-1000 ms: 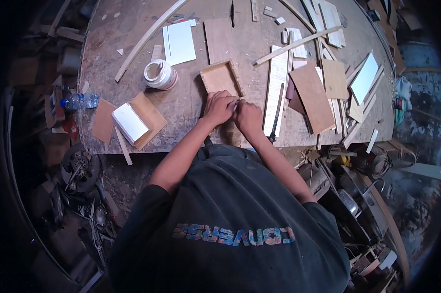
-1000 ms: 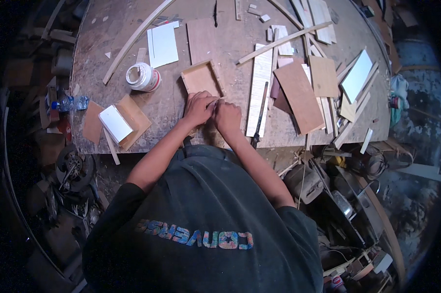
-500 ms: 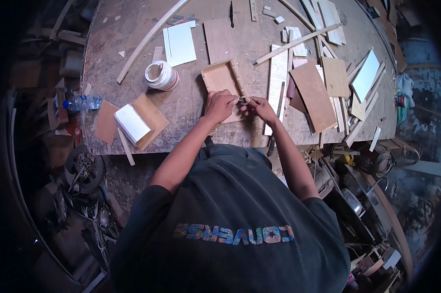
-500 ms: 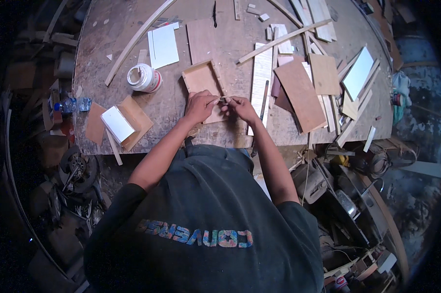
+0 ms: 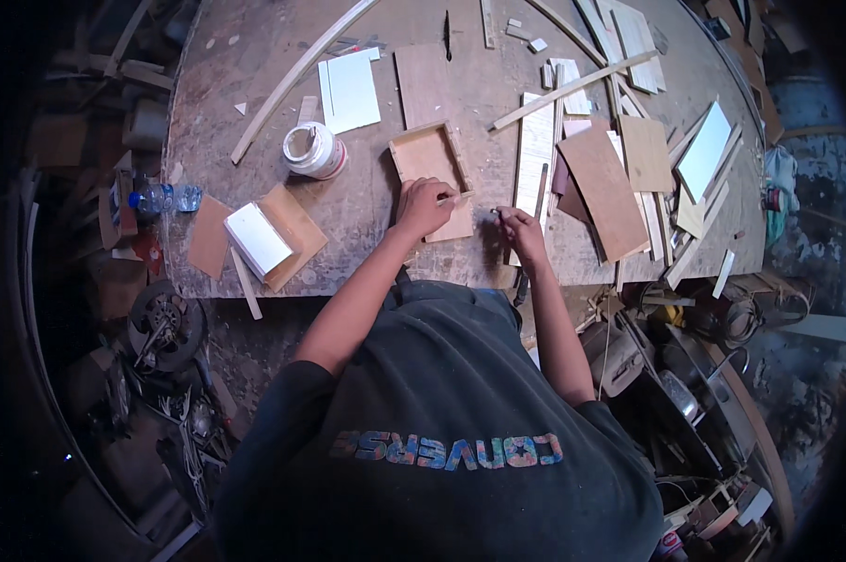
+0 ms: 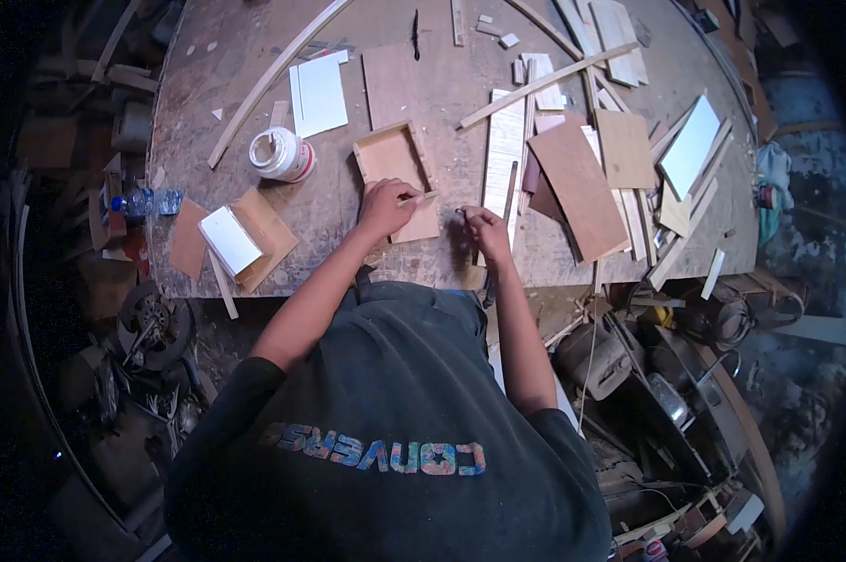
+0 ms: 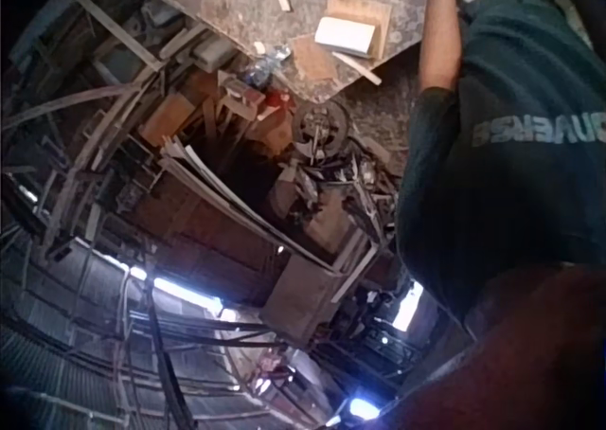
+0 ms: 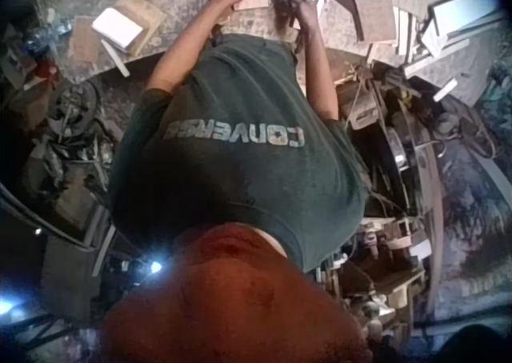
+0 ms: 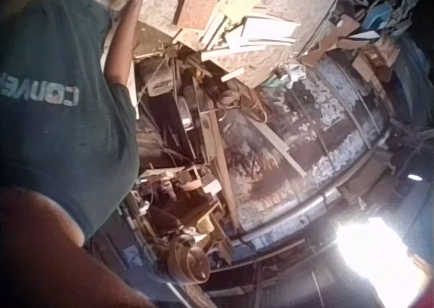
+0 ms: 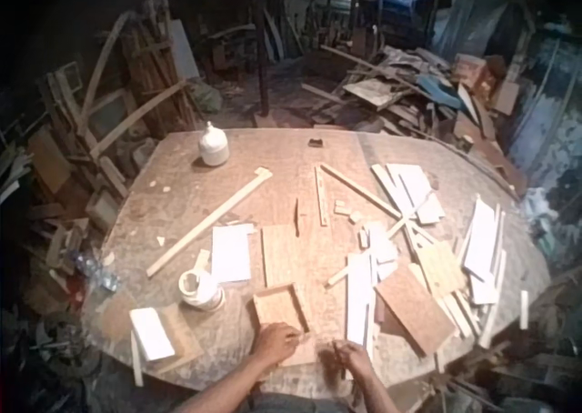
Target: The person assembles a small wooden box on a cluttered workbench. They use a hammer to drive nails into the wooden frame, securing the pieces together. The person repeatedly adjusts the box and hammers nails into different sides to complete the assembly.
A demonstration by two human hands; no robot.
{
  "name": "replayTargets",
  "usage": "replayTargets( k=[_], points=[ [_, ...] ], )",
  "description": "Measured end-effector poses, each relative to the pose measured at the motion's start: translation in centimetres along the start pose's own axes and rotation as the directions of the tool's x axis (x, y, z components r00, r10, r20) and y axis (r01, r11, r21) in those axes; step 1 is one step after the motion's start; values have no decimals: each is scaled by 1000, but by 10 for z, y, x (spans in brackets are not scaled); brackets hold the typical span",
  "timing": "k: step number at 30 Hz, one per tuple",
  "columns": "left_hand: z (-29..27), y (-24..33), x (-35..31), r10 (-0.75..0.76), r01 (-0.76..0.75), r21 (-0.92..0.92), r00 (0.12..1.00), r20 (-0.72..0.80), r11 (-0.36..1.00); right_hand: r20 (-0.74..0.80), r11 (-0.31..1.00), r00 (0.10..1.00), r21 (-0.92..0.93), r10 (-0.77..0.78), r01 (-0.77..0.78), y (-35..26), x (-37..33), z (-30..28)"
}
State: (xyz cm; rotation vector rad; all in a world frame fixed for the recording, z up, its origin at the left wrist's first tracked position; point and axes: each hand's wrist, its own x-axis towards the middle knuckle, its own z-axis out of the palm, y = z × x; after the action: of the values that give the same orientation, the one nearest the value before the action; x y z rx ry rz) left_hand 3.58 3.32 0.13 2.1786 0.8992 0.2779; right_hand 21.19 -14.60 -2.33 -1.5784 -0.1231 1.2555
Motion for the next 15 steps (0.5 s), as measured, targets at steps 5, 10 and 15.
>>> replayTargets(
  k=[5,10,15],
  points=[
    [-2,8,7,-118,119,-6,989,86,993,-116,950,974,-269,-196,159,22,0,8],
    [1,6,7,-96,95,6,992,87,995,-107,869,952,-447,-288,212,27,4,19],
    [3,0,5,-18,18,-8,999,39,1000,-123,919,962,-347,-244,188,16,2,24]
  ],
)
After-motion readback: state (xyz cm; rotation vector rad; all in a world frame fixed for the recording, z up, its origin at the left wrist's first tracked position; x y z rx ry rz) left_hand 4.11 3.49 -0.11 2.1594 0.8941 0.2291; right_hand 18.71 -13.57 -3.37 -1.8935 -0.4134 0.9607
